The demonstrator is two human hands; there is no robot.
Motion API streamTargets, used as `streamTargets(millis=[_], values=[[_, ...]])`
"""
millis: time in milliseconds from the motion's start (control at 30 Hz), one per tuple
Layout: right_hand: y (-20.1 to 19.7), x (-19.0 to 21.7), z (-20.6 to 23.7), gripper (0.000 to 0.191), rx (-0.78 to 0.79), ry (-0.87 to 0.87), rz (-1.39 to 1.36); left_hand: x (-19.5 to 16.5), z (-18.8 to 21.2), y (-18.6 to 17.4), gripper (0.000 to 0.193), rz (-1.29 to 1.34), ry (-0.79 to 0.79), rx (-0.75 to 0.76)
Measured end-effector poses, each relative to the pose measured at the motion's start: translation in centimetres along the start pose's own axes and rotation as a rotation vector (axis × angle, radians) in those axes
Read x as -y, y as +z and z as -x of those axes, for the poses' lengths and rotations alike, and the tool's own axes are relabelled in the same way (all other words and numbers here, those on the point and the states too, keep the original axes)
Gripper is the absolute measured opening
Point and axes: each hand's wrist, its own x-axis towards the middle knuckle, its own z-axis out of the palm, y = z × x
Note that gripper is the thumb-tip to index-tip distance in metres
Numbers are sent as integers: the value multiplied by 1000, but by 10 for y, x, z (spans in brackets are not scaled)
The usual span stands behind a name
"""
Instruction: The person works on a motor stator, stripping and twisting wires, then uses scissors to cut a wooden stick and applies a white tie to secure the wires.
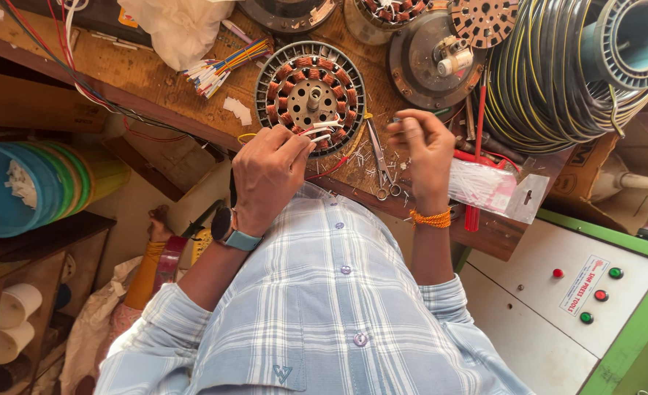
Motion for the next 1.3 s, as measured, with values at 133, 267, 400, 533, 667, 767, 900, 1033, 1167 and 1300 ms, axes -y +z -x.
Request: streamTargets(millis=[133,267,400,533,667,767,900,1033,1167,1300], values=[[25,18,0,15,237,-198,119,-4,-1,-1,10,-1,-14,-10],[55,24,1,16,245,-502,466,-8,-4,-3,12,-99,-12,25],[68,23,1,15,203,-470,521,-6,-2,-3,13,-150,-17,28],[69,21,0,15,185,-377,546,1,1,-2,18,-170,31,-126],[65,20,-3,18,206,-419,521,9,0,0,12,-74,-8,-63],[59,22,-9,17,228,-449,448,13,-1,2,12,1,3,-54],[49,31,-22,17,397,-366,485,14,1,3,12,55,-1,-26],[46,41,-40,16,540,-433,663,12,3,4,18,27,-37,-73],[46,41,-45,17,579,-425,635,19,0,4,21,187,-84,-43],[49,34,-43,18,564,-426,553,26,-4,4,13,206,-77,-30]])
